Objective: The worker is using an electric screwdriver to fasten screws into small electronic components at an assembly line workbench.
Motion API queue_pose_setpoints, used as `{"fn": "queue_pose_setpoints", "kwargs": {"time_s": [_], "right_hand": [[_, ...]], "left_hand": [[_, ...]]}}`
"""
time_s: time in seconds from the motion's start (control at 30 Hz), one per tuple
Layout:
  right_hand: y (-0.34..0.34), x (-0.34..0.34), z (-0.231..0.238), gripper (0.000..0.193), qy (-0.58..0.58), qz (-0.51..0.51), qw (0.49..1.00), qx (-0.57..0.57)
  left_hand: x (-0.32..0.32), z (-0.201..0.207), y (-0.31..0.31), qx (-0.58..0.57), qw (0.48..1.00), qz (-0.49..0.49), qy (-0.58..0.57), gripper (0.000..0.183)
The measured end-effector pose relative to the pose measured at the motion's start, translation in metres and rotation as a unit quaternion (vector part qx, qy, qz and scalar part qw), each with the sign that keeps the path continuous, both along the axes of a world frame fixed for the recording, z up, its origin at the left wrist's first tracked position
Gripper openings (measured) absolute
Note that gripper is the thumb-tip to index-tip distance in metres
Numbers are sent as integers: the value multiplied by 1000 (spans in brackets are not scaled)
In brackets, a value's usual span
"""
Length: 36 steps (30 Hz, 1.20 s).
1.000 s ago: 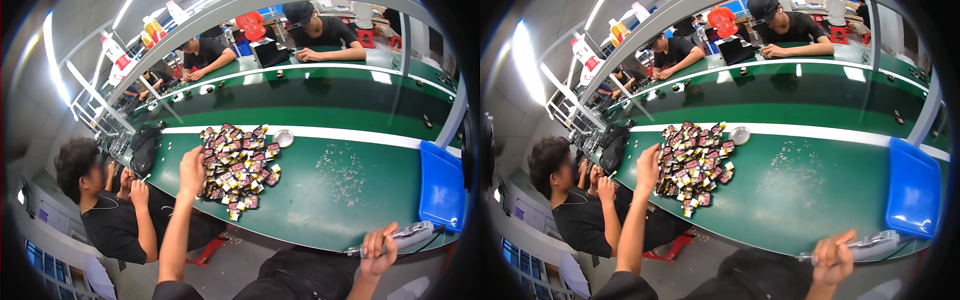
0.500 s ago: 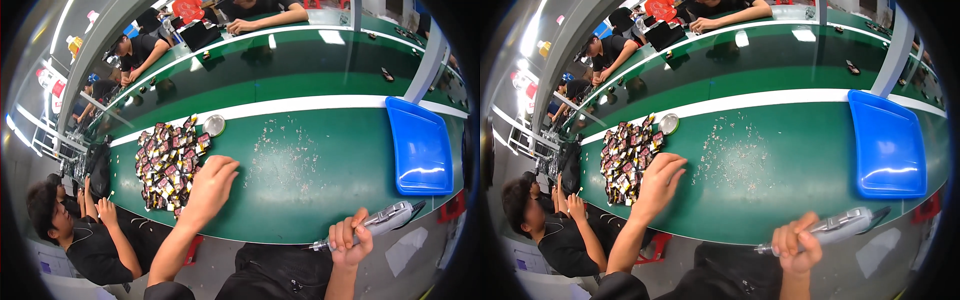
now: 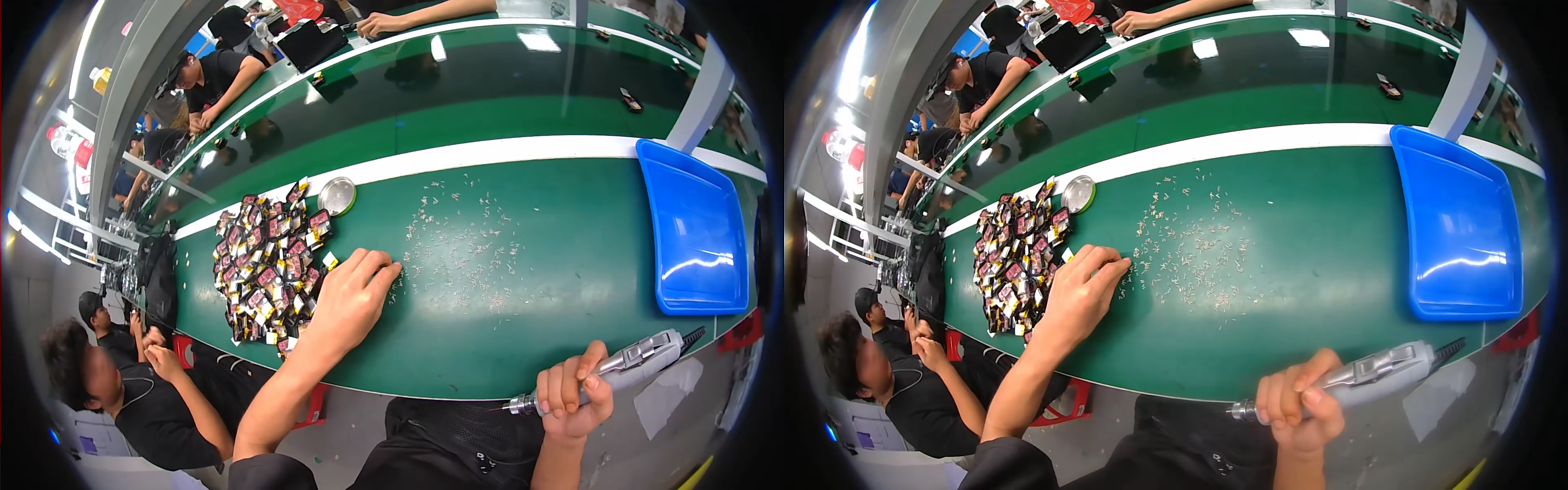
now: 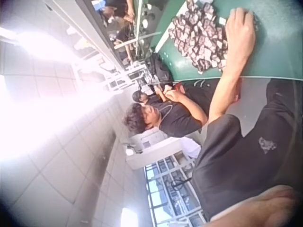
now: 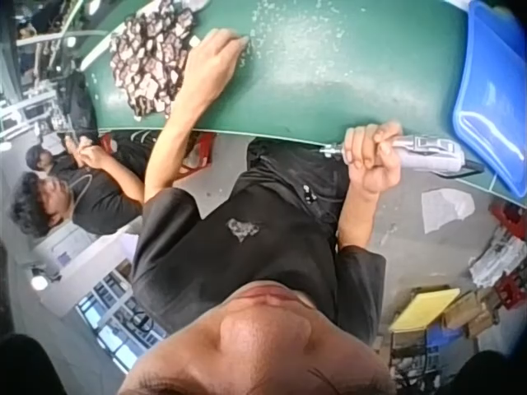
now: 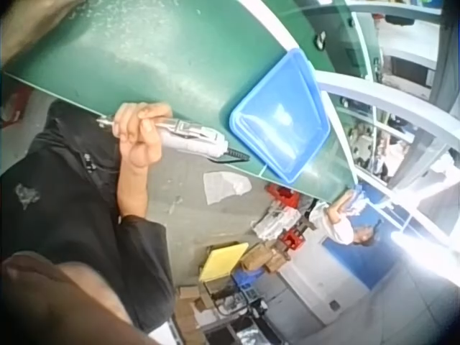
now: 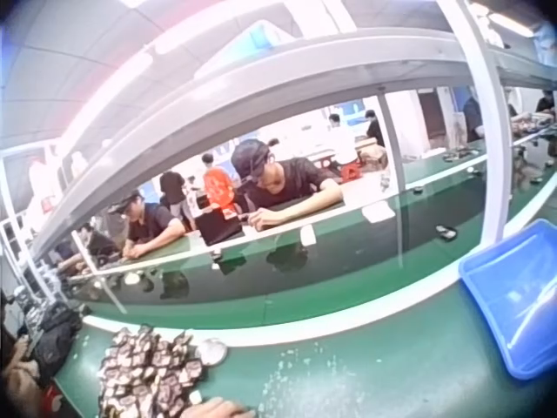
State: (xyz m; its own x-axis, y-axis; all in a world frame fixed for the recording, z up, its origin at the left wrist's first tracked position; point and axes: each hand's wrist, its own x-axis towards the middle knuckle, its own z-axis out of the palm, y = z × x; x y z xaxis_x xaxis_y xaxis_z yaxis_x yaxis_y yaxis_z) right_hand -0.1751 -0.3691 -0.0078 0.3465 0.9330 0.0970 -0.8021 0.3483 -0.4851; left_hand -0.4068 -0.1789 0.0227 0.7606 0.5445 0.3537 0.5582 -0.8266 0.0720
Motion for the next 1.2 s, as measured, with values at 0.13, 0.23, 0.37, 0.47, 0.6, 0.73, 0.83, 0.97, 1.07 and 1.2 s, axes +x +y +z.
{"fn": "queue_pose_setpoints", "kwargs": {"time_s": [0.13, 0.23, 0.37, 0.47, 0.6, 0.73, 0.83, 0.97, 1.07, 1.2], "right_hand": [[-2, 0, 1, 10, 15, 2, 1000, -1], [-3, 0, 1, 9, 15, 0, 1000, -2], [-5, -1, 1, 10, 10, -2, 1000, -1], [-7, -1, 2, 10, 8, -6, 1000, -7], [-9, -1, 2, 11, 11, -9, 1000, -2], [-7, -1, 2, 12, 16, -8, 1000, -5], [-3, -3, 4, 11, -4, -19, 1000, -18], [-4, -6, 17, 11, -15, -46, 999, -12], [-5, -14, 33, 11, 2, -62, 998, 13], [-4, -27, 53, 10, 38, -81, 994, 62]], "left_hand": [[-1, 3, 5, 6, 1000, -26, 17, 20], [-1, 2, 6, 14, 999, -36, 21, 19], [1, 1, 4, 33, 998, -46, 27, 19], [-1, 0, 6, -1, 999, -23, -37, 19], [-3, 3, -8, -34, 990, 19, -139, 19], [-7, 7, -40, -112, 975, 56, -184, 18], [-1, 4, -67, -141, 966, 32, -215, 17], [20, -2, -100, -252, 924, -22, -286, 16], [24, -8, -118, -322, 881, -58, -341, 13], [23, -11, -137, -504, 727, -38, -465, 5]]}}
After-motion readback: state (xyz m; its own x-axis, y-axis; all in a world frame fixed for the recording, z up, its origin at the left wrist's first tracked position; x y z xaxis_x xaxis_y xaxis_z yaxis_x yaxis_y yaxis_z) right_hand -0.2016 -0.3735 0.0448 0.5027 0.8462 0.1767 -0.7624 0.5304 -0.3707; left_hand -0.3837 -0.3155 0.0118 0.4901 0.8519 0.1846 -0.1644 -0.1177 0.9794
